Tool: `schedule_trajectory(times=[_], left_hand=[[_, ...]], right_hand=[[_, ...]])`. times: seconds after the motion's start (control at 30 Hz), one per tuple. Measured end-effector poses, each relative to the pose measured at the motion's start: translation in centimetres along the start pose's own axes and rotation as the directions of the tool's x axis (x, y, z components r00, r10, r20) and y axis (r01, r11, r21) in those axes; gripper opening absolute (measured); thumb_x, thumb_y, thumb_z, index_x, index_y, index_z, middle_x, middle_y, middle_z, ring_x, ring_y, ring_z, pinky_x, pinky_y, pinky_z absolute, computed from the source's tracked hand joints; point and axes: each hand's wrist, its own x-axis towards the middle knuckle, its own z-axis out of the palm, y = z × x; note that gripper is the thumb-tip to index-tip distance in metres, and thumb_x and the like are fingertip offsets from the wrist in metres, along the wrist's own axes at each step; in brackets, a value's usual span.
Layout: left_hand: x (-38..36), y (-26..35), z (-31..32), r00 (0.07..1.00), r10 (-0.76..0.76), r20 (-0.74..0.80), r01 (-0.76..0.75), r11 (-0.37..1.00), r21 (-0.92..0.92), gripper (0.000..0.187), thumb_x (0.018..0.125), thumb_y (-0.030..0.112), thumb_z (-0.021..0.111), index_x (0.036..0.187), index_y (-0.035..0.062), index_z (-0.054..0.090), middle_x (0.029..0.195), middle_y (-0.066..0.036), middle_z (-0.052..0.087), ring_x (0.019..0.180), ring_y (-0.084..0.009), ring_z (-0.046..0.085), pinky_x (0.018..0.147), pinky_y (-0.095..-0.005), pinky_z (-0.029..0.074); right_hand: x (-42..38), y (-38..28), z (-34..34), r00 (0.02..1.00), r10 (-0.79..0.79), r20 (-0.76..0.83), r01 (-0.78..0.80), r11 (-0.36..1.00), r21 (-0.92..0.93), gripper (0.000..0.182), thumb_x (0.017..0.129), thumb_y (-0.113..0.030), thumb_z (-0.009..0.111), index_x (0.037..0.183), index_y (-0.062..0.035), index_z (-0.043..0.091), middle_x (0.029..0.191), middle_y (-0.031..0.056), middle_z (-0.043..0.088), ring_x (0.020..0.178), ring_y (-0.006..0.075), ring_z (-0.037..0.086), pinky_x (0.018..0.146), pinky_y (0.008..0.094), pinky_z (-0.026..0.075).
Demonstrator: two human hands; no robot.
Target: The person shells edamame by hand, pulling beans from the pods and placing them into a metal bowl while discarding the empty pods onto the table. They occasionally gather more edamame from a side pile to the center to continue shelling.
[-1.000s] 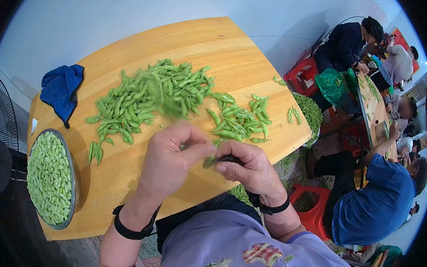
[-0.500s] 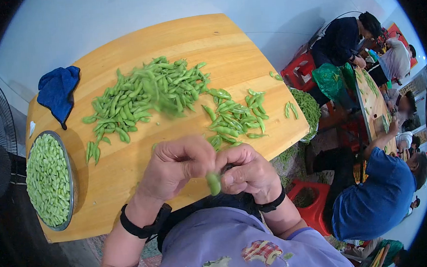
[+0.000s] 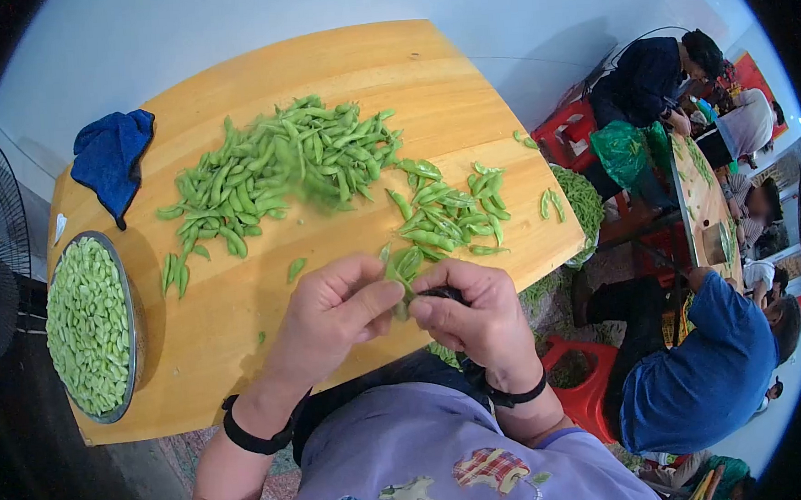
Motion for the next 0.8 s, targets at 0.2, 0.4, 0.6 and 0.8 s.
schedule_trajectory(times=[0.2,0.4,0.6,0.8], left_hand=[[-0.1,-1.2,0.4,0.998,0.040,-0.052,-0.048,0.983,-0.176,0.009,0.088,0.011,0.052,0.092,0.0029,0.055,0.069,0.002,0.052,0.054,-0.0035,0.044,0.047,-0.0173,0.034],[0.0,-2.0,0.2,0.991,0.012,-0.134,-0.028,0.993,-0.116,0.012,0.089,0.009,0.048,0.099,0.0039,0.052,0.080,-0.002,0.056,0.063,-0.0064,0.053,0.046,-0.0167,0.037],[-0.2,-2.4,-0.8,0.973,0.053,-0.223,-0.066,0.996,-0.052,0.011,0.087,0.010,0.052,0.095,0.0033,0.054,0.079,-0.002,0.055,0.064,-0.0060,0.051,0.051,-0.0168,0.039],[-0.6,-2.3,-0.1,0.995,-0.023,-0.094,0.008,0.987,-0.160,0.011,0.082,0.010,0.061,0.088,0.0051,0.053,0.073,-0.001,0.055,0.057,-0.0061,0.050,0.047,-0.0172,0.037]], right_hand=[[0.8,1.0,0.0,0.977,0.108,0.184,-0.194,0.812,0.550,0.008,0.082,-0.005,0.059,0.089,-0.0010,0.057,0.059,-0.0029,0.049,0.045,0.0024,0.040,0.039,0.0173,0.030],[0.6,1.3,1.5,0.995,-0.069,-0.071,0.074,0.995,0.071,0.008,0.082,-0.006,0.060,0.087,-0.0009,0.056,0.059,-0.0041,0.049,0.047,0.0012,0.040,0.041,0.0167,0.031],[0.9,1.8,1.4,0.986,-0.072,-0.152,0.072,0.997,-0.005,0.008,0.080,-0.005,0.062,0.085,-0.0002,0.057,0.058,-0.0022,0.049,0.050,0.0037,0.044,0.044,0.0189,0.035],[0.3,2.4,2.3,0.886,-0.458,-0.070,0.391,0.820,-0.418,0.010,0.077,-0.002,0.063,0.083,0.0015,0.056,0.064,0.0058,0.054,0.054,0.0106,0.050,0.049,0.0241,0.041]])
